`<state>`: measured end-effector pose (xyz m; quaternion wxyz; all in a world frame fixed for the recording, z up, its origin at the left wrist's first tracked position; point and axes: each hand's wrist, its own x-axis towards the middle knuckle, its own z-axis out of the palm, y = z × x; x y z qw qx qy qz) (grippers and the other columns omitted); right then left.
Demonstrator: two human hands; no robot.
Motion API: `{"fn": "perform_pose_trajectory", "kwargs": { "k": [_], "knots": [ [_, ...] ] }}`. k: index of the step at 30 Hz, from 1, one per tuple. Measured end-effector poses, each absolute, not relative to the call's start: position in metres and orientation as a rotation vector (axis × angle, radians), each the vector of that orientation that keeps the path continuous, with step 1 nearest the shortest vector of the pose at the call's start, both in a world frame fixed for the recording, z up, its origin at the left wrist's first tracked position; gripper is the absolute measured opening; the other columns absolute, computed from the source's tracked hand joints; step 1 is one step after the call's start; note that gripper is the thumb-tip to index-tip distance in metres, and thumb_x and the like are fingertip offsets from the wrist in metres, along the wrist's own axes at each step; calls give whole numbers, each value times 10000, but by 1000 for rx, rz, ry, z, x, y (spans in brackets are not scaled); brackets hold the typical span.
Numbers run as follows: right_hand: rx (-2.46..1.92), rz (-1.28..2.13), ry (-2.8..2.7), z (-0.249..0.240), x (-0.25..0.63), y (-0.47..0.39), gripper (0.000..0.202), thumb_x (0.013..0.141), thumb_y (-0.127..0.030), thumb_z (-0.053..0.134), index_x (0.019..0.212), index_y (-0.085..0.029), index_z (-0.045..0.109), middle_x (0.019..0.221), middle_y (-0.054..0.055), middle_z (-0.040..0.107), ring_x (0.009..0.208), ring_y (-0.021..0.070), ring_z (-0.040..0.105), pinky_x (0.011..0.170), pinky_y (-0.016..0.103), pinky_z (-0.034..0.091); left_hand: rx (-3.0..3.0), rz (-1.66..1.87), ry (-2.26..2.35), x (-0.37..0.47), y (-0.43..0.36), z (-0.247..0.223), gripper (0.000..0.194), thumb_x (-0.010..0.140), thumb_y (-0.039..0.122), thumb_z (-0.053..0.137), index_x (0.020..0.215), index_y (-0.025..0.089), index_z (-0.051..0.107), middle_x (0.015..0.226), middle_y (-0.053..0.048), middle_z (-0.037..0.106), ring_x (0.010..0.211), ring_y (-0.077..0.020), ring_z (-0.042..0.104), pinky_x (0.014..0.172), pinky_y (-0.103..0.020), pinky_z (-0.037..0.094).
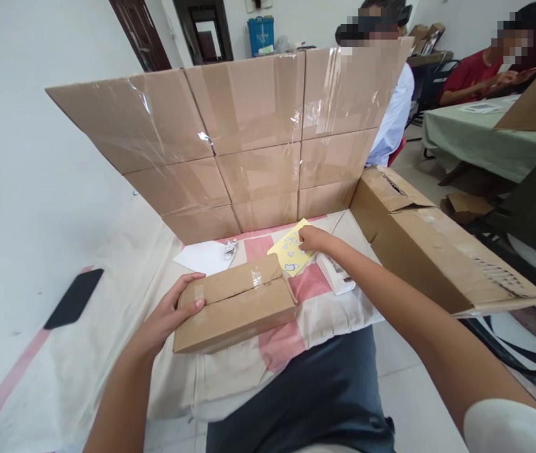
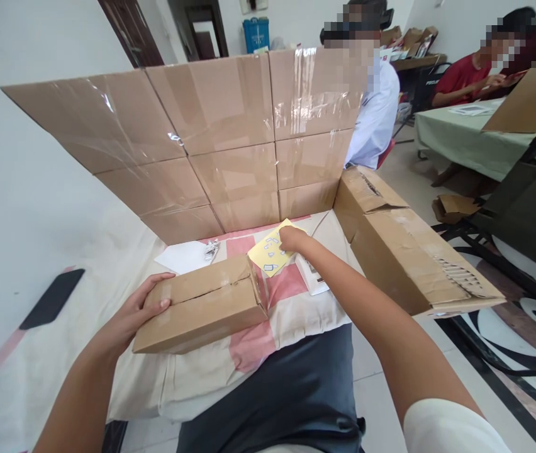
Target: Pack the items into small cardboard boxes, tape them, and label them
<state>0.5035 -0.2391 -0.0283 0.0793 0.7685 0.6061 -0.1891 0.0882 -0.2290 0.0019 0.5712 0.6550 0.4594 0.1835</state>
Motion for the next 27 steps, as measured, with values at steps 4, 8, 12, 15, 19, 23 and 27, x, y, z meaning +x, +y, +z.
{"fn": "perform_pose_trajectory", "kwargs": {
  "k": [4,8,12,15,19,23,27],
  "knots": [
    [2336,-624,1791,-31,503,-239,345,994,-366,658,1263,-152,637,1263,103,659,1085,233,675,923,437,592,1530,441,1078,88,-229,1,650,777,590,779,1319,341,522,1209,-32,600,1037,-265,620,760,-269,532],
    [2381,-664,1811,-30,508,-238,346,993,-368,659,1262,-152,638,1263,104,659,1088,234,674,927,439,590,1530,442,1074,87,-229,0,667,775,601,773,1329,333,515,1219,-43,599,1032,-270,625,752,-277,537],
    [2425,-768,1888,-22,513,-237,331,993,-370,659,1242,-152,645,1231,95,669,1049,222,681,902,424,596,1529,459,1072,87,-227,-2,675,754,608,787,1313,332,528,1215,-40,590,1043,-272,623,754,-275,534],
    [2494,-850,2060,-15,511,-245,258,990,-347,656,1149,-144,661,1155,81,678,1009,208,670,889,408,579,1506,463,1073,87,-227,-3,674,751,602,793,1315,344,527,1223,-33,582,1031,-261,623,752,-270,529],
    [2446,-1106,2470,-7,493,-279,92,963,-202,563,932,-147,629,1009,71,668,960,181,624,890,335,512,1496,482,1059,88,-227,-3,686,742,597,801,1312,327,531,1232,-47,575,1035,-272,617,751,-283,530],
    [2109,-1570,2745,-15,467,-316,90,890,-264,608,851,-183,610,939,32,644,892,166,609,833,299,496,1489,481,1063,88,-226,-4,679,729,593,812,1296,340,538,1217,-32,576,1014,-251,614,745,-265,525],
    [2007,-1867,2763,-37,447,-329,87,850,-265,650,863,-190,608,918,15,621,826,150,590,798,296,489,1516,483,1095,88,-224,-5,678,713,594,820,1284,346,549,1220,-22,571,969,-224,610,714,-240,518]
  ]
}}
